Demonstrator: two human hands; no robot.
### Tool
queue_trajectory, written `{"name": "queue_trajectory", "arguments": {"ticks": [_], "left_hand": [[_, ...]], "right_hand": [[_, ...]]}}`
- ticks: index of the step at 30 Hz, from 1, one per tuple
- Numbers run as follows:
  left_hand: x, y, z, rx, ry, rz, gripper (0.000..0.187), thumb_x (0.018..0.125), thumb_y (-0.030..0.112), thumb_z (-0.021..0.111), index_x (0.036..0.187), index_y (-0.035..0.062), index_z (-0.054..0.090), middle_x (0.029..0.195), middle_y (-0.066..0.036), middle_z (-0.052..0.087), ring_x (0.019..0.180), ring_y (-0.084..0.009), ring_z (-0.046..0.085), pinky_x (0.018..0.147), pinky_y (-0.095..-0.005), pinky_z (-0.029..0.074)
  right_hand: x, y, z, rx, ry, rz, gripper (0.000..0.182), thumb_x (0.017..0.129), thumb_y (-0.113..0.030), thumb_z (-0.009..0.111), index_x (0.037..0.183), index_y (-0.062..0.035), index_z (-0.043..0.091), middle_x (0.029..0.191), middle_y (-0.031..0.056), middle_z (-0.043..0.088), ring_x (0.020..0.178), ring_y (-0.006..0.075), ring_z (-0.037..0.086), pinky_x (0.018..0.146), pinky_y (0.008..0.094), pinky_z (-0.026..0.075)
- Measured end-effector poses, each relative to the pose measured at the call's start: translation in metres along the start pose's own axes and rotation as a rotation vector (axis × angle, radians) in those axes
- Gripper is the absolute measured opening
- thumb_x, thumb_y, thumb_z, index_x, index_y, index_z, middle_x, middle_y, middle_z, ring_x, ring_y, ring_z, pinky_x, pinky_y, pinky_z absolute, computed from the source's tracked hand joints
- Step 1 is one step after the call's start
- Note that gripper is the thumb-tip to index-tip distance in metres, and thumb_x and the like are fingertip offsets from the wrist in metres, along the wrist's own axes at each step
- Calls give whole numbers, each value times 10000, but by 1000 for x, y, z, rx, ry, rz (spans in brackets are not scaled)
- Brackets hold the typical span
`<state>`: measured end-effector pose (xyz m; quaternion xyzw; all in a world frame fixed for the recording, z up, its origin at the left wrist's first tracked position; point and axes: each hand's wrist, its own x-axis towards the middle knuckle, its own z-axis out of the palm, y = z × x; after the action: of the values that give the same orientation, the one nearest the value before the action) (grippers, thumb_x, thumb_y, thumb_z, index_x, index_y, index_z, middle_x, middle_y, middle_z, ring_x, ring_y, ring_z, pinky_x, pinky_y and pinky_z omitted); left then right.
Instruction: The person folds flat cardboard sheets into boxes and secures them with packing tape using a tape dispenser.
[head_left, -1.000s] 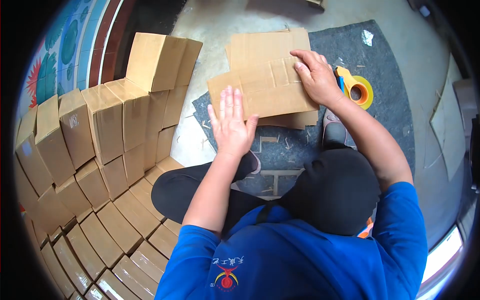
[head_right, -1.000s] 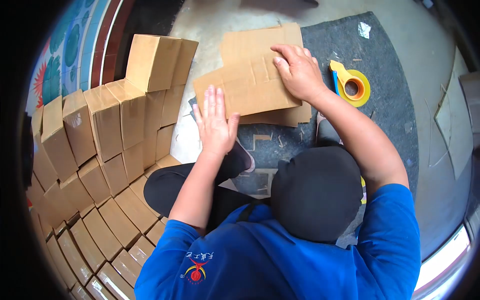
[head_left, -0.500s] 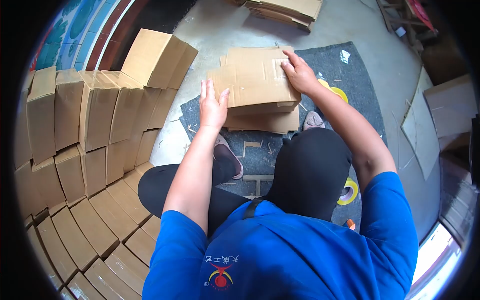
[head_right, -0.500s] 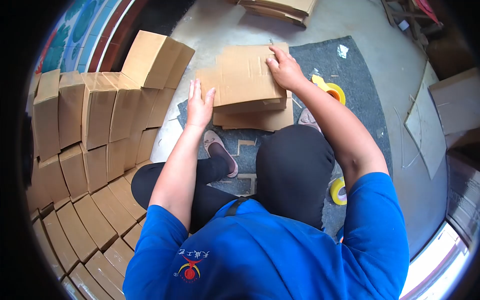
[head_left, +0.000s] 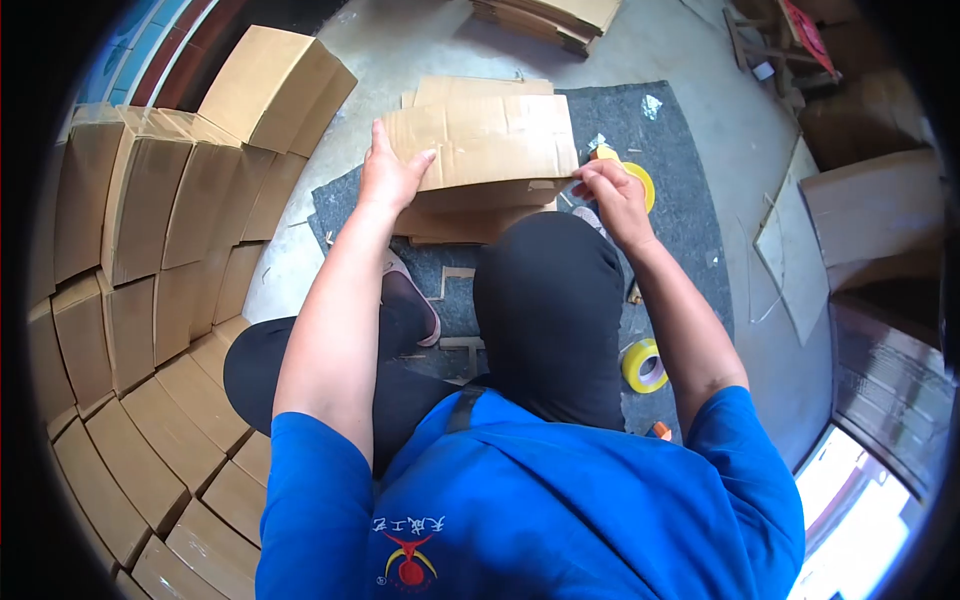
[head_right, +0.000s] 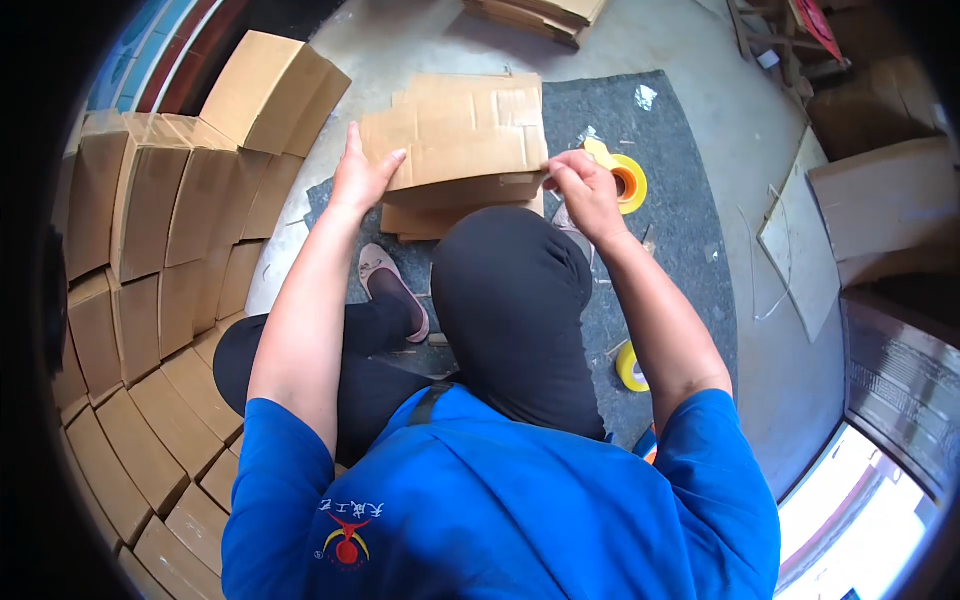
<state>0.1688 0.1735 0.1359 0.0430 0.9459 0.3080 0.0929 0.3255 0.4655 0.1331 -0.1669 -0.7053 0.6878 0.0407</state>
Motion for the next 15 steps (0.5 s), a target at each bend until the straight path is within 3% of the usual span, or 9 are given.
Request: {"name": "queue_trajectory", "arguments": {"ticks": [2,6,8,10,13,15], "left_hand": [[7,-10,-9,-105,-174,-64,1045,802,388,781,1532,-6,145,1354,-285,522,1248,-369,543,1054,-389,436],[8,-1,-8,-19,-171,-80,1030,816,400,765,1524,-26,150,1341,-293,531,1237,-370,552,1047,-391,441],[6,4,-3,44,-89,-50,997,834,375,756,1523,-39,165,1313,-281,565,1201,-328,591,1009,-360,464],[11,1,-4,34,-109,-49,1006,834,386,754,1524,-42,159,1316,-287,560,1206,-333,587,1012,-359,462],[13,2,-7,16,-157,-64,1024,829,407,753,1523,-49,155,1311,-291,562,1207,-344,584,1015,-359,459],[13,5,-8,54,-143,-68,1023,825,406,758,1520,-54,165,1302,-287,571,1198,-334,593,1009,-355,464]], "right_hand": [[4,-8,-2,93,-127,128,176,919,-96,542,914,5,687,872,71,677,784,145,661,764,276,524],[13,-2,-14,-55,-138,96,193,909,-97,543,935,13,700,862,87,720,842,150,681,801,282,528],[-3,-11,-11,123,-167,181,193,904,-88,540,935,6,706,880,93,724,840,142,676,823,279,526],[-6,-9,-3,100,-399,237,245,886,-105,555,1034,-4,722,1004,69,729,989,132,648,940,293,481],[9,3,25,47,-405,198,358,891,-141,539,1194,-24,690,1157,83,700,1123,155,591,1051,287,387],[25,29,34,54,-429,210,363,900,-143,524,1203,-29,689,1190,98,686,1129,166,594,1062,298,381]]}}
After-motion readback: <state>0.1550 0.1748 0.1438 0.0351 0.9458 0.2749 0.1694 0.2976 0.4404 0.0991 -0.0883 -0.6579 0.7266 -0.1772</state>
